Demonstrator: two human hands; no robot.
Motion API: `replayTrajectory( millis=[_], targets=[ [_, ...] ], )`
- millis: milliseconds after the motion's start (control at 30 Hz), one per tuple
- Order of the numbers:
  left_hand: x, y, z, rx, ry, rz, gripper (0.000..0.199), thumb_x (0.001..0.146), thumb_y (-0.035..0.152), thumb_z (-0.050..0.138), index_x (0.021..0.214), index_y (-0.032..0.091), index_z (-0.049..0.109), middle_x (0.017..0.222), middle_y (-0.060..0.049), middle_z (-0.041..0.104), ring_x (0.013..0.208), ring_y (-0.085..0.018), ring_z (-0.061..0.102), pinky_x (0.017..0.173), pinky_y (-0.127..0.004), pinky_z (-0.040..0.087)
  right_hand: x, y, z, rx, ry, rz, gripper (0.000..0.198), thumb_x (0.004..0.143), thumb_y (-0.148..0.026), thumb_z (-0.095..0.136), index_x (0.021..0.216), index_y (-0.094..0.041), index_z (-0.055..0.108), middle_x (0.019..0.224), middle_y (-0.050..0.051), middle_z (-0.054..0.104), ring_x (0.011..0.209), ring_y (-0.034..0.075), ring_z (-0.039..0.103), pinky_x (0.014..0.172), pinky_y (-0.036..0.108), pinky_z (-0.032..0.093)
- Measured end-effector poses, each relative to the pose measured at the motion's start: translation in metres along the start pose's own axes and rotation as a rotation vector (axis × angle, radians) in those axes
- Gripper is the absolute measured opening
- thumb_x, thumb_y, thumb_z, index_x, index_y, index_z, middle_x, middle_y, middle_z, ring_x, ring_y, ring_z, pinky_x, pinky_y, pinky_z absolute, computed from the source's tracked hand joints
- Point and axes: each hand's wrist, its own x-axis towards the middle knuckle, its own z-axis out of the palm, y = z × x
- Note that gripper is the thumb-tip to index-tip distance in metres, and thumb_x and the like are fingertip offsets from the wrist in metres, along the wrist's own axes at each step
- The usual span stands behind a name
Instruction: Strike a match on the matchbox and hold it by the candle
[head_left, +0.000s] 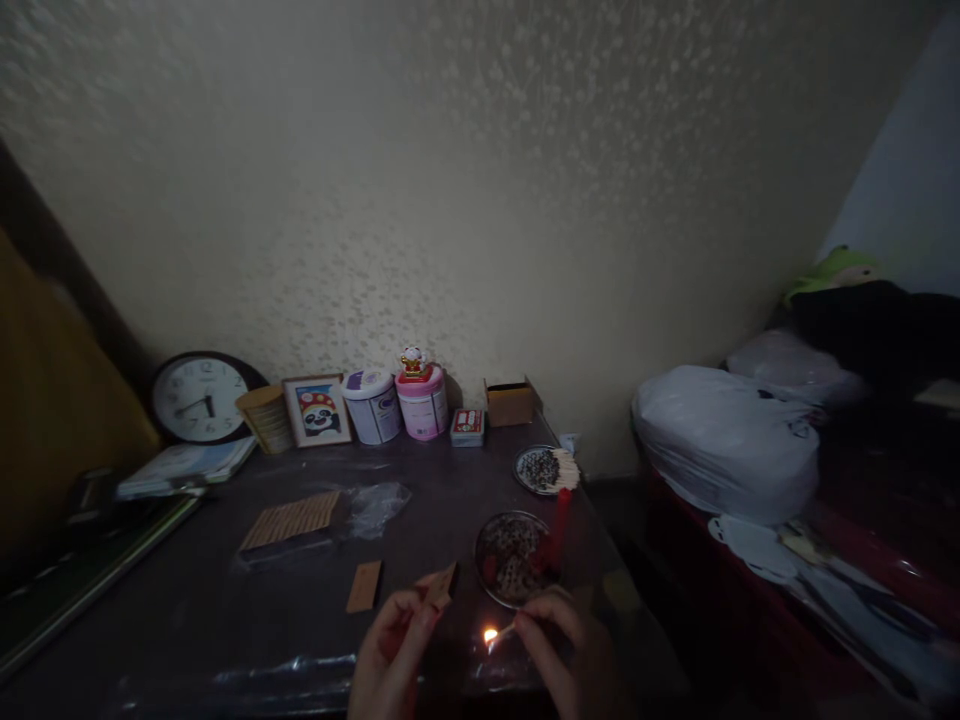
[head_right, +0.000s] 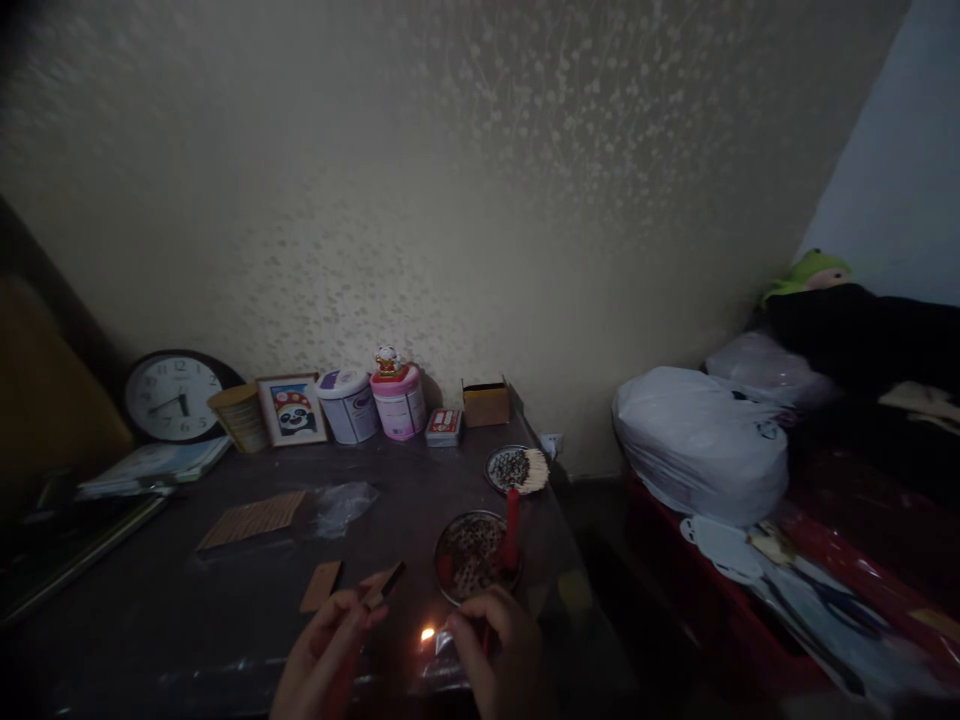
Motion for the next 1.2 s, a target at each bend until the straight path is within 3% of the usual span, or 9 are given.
replayTrajectory(
  millis=[133,400,600,767,967,1133,1200],
  targets=[
    [0.001,-0.002,-0.002,0.001,0.009,0.009,0.023,0.064,0.039,0.080,0.067,0.020,0.067,0.097,-0.007,0.072,0.091,-0.024,0.065,0.078,-0.029,0.049,0.000,-0.003,-0.002,0.003,0.014,0.009,0.022,0.087,-0.033,0.055,0.071,-0.020,0.064,0.071,0.001,0.064,0.068,0.016,0.060,0.065,0.023,0.044],
    [-0.002,0.002,-0.002,0.126,0.042,-0.033,0.028,0.068,0.045,0.075,0.067,0.021,0.061,0.108,-0.006,0.069,0.107,-0.026,0.059,0.088,-0.030,0.042,-0.001,0.008,0.005,0.020,0.057,0.013,0.021,0.085,-0.034,0.058,0.070,-0.020,0.063,0.071,0.000,0.063,0.070,0.016,0.061,0.067,0.022,0.044],
    [-0.001,0.002,0.000,0.100,0.085,-0.030,0.029,0.062,0.045,0.079,0.068,0.021,0.064,0.103,-0.006,0.071,0.100,-0.027,0.062,0.085,-0.031,0.044,-0.001,0.016,0.010,0.058,0.124,-0.019,0.025,0.085,-0.039,0.058,0.068,-0.021,0.061,0.070,0.000,0.062,0.068,0.016,0.060,0.065,0.023,0.043],
    [-0.004,0.003,0.002,0.088,0.090,0.004,0.028,0.065,0.045,0.076,0.066,0.021,0.062,0.108,-0.007,0.070,0.101,-0.027,0.061,0.083,-0.030,0.045,-0.001,0.014,0.009,0.045,0.088,0.013,0.024,0.085,-0.038,0.058,0.070,-0.020,0.061,0.072,0.000,0.062,0.070,0.016,0.060,0.067,0.024,0.042],
    [0.007,0.001,-0.011,0.045,0.093,-0.005,0.027,0.062,0.042,0.081,0.071,0.021,0.066,0.093,-0.003,0.072,0.088,-0.022,0.064,0.079,-0.028,0.046,0.001,0.006,0.003,0.006,0.020,0.038,0.025,0.087,-0.037,0.055,0.070,-0.020,0.061,0.072,0.000,0.061,0.070,0.016,0.060,0.066,0.023,0.043],
    [0.009,0.006,-0.017,0.038,0.099,0.012,0.025,0.068,0.041,0.077,0.066,0.021,0.063,0.099,-0.004,0.071,0.103,-0.022,0.060,0.084,-0.026,0.044,0.002,0.002,0.002,-0.030,0.014,0.064,0.026,0.088,-0.037,0.053,0.069,-0.020,0.061,0.071,0.001,0.061,0.069,0.016,0.060,0.065,0.023,0.044],
    [0.008,0.011,-0.017,0.033,0.149,-0.006,0.025,0.066,0.042,0.079,0.069,0.021,0.065,0.098,-0.004,0.072,0.100,-0.020,0.061,0.082,-0.023,0.045,0.003,0.002,0.003,-0.035,0.039,0.076,0.026,0.087,-0.037,0.054,0.068,-0.020,0.061,0.069,0.000,0.061,0.066,0.016,0.059,0.063,0.023,0.044]
  ],
)
